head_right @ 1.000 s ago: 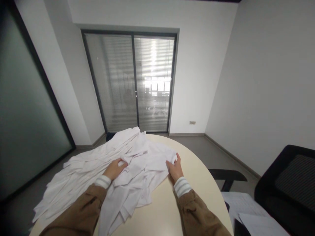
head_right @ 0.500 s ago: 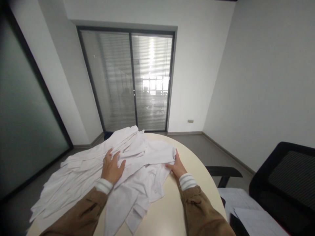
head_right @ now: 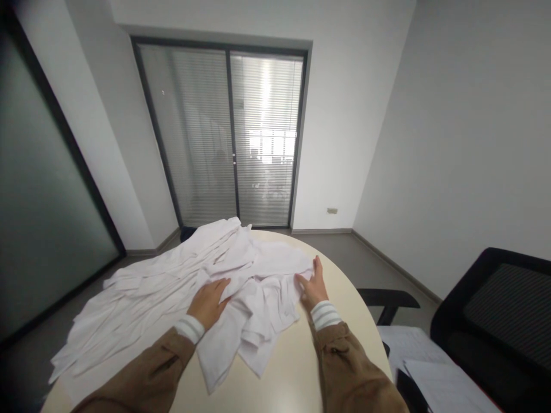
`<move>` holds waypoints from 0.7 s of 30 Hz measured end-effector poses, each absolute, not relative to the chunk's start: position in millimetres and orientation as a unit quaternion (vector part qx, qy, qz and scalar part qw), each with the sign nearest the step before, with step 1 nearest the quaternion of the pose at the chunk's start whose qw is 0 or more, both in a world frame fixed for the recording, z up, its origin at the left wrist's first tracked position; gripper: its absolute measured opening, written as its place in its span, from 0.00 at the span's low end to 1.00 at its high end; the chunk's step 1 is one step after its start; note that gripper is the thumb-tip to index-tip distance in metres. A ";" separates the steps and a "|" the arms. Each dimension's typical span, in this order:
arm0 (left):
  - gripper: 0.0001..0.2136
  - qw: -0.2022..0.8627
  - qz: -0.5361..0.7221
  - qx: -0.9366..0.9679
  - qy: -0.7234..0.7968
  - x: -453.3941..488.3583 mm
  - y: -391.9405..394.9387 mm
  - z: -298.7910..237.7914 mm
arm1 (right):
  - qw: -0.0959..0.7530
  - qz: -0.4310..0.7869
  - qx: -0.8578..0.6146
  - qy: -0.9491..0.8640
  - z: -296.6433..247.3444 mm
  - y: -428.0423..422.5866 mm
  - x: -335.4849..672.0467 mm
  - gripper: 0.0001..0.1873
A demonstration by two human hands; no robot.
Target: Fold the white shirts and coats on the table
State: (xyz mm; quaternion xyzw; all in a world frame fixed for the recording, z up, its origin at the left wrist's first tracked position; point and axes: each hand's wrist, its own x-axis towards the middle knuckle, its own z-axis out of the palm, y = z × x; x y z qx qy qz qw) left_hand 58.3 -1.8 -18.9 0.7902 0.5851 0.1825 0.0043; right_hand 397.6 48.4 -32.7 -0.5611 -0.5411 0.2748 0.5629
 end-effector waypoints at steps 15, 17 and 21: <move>0.24 0.021 0.339 0.790 0.510 70.3 -22.7 10.3 | 0.504 0.122 -0.645 -0.562 -43.5 58.6 415.8 0.34; 0.23 0.044 0.288 0.864 0.411 81.5 -37.8 17.2 | 0.485 0.114 -0.619 -0.607 -46.5 57.3 411.3 0.34; 0.22 0.086 0.204 0.917 0.333 94.5 -48.5 11.5 | 0.431 0.146 -0.583 -0.673 -50.8 54.0 406.1 0.36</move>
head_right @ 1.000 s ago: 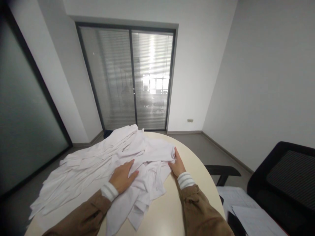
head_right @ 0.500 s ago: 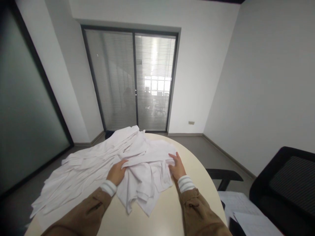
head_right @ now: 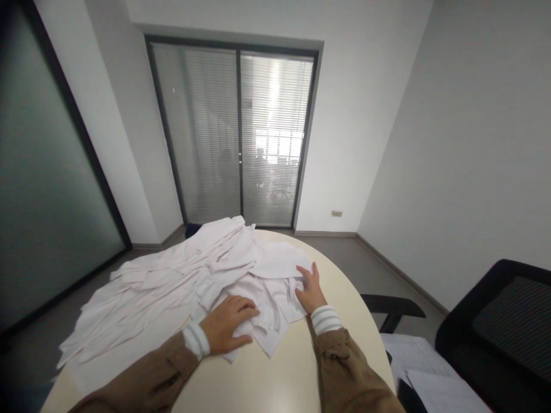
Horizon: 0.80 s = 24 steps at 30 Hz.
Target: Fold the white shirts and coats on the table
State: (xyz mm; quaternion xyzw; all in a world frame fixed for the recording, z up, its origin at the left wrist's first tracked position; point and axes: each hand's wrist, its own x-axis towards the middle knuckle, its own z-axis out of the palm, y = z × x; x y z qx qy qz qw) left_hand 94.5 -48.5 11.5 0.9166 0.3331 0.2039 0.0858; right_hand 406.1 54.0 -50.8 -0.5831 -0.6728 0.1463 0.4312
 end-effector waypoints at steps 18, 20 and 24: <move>0.11 0.283 0.289 0.818 0.409 91.8 -41.5 1.9 | 0.454 0.184 -0.652 -0.579 -41.1 53.1 440.6 0.31; 0.12 0.334 0.226 0.844 0.354 93.9 -49.8 7.0 | 0.429 0.136 -0.656 -0.605 -43.3 53.9 444.7 0.28; 0.20 0.532 0.111 0.779 0.313 96.0 -62.0 16.9 | 0.390 0.102 -0.675 -0.618 -43.0 53.3 449.2 0.23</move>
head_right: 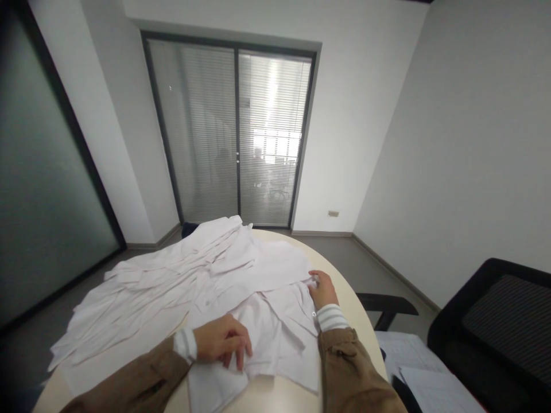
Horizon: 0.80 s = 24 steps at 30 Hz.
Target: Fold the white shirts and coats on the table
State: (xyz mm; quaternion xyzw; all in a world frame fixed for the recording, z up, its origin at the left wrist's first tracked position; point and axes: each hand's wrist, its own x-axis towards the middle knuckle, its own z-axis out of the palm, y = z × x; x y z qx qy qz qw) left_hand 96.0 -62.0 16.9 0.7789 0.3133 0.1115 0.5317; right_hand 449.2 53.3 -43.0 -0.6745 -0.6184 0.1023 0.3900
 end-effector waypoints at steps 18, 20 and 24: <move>0.33 0.150 0.140 0.920 0.333 89.7 -50.0 -6.4 | 0.149 0.257 -0.742 -0.601 -3.2 19.8 458.8 0.19; 0.34 0.140 0.112 0.919 0.350 88.3 -47.9 -13.9 | 0.162 0.320 -0.712 -0.604 -3.3 17.7 462.6 0.14; 0.31 0.142 0.089 0.921 0.351 85.4 -46.0 -11.0 | 0.204 0.305 -0.725 -0.582 -8.3 21.6 473.8 0.11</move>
